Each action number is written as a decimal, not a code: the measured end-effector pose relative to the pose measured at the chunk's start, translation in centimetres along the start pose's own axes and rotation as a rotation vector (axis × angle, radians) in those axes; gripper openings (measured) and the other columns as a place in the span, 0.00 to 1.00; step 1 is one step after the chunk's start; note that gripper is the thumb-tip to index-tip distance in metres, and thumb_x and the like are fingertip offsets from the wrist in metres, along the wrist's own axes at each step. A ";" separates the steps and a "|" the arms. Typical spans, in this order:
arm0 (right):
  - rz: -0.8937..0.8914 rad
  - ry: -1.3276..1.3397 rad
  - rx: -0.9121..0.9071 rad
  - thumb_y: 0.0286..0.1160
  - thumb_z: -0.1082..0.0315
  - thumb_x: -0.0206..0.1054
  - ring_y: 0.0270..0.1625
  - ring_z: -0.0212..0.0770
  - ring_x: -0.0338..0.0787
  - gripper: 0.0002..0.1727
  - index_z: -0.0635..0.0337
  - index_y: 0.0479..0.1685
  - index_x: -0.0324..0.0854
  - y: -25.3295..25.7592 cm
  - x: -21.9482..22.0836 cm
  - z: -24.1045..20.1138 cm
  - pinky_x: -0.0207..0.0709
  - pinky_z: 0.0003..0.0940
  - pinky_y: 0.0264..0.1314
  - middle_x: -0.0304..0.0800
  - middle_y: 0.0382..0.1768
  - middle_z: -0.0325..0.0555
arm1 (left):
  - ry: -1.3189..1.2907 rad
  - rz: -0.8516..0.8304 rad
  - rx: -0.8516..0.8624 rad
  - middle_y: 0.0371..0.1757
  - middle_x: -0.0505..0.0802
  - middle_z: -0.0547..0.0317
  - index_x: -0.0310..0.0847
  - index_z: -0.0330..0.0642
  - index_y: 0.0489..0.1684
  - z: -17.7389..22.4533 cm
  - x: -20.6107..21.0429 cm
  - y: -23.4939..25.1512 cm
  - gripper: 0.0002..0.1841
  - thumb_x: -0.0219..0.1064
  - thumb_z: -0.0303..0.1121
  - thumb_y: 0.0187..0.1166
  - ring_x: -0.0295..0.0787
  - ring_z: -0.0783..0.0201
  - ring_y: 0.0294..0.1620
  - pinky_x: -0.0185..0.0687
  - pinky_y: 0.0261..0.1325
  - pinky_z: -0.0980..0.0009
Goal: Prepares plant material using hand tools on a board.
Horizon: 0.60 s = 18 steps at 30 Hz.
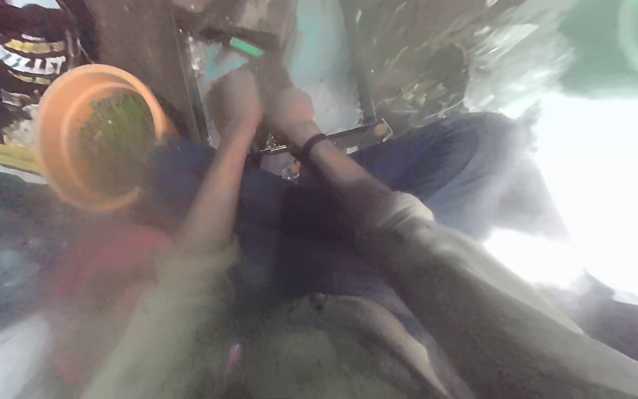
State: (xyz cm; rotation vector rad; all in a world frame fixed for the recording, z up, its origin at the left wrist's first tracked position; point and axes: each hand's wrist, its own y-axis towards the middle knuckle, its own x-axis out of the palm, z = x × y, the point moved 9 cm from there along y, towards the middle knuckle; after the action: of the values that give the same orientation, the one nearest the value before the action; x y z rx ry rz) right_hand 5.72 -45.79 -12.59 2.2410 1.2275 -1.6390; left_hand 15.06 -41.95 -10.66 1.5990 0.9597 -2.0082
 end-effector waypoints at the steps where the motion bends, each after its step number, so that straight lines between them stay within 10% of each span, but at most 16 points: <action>1: -0.001 -0.003 0.000 0.84 0.54 0.59 0.60 0.60 0.93 0.19 0.57 0.49 0.90 0.2 0.1 -0.1 0.83 0.66 0.54 0.94 0.55 0.56 | -0.003 0.002 -0.003 0.62 0.91 0.35 0.88 0.34 0.55 0.1 -0.1 -0.1 0.14 0.67 0.32 0.77 0.89 0.36 0.66 0.83 0.66 0.34; 18: -0.082 -0.102 0.063 0.78 0.61 0.64 0.51 0.65 0.93 0.14 0.63 0.42 0.89 -5.8 2.8 3.1 0.84 0.67 0.44 0.93 0.46 0.62 | -0.043 0.021 0.035 0.65 0.91 0.41 0.92 0.41 0.51 -0.3 0.2 1.2 0.14 0.72 0.37 0.75 0.87 0.41 0.70 0.80 0.73 0.37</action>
State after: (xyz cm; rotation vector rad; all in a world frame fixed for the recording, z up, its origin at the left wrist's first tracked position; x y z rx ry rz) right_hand -0.15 -42.02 -14.17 2.1388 1.2750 -1.8216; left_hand 16.01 -42.53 -11.23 1.5708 0.8933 -2.0477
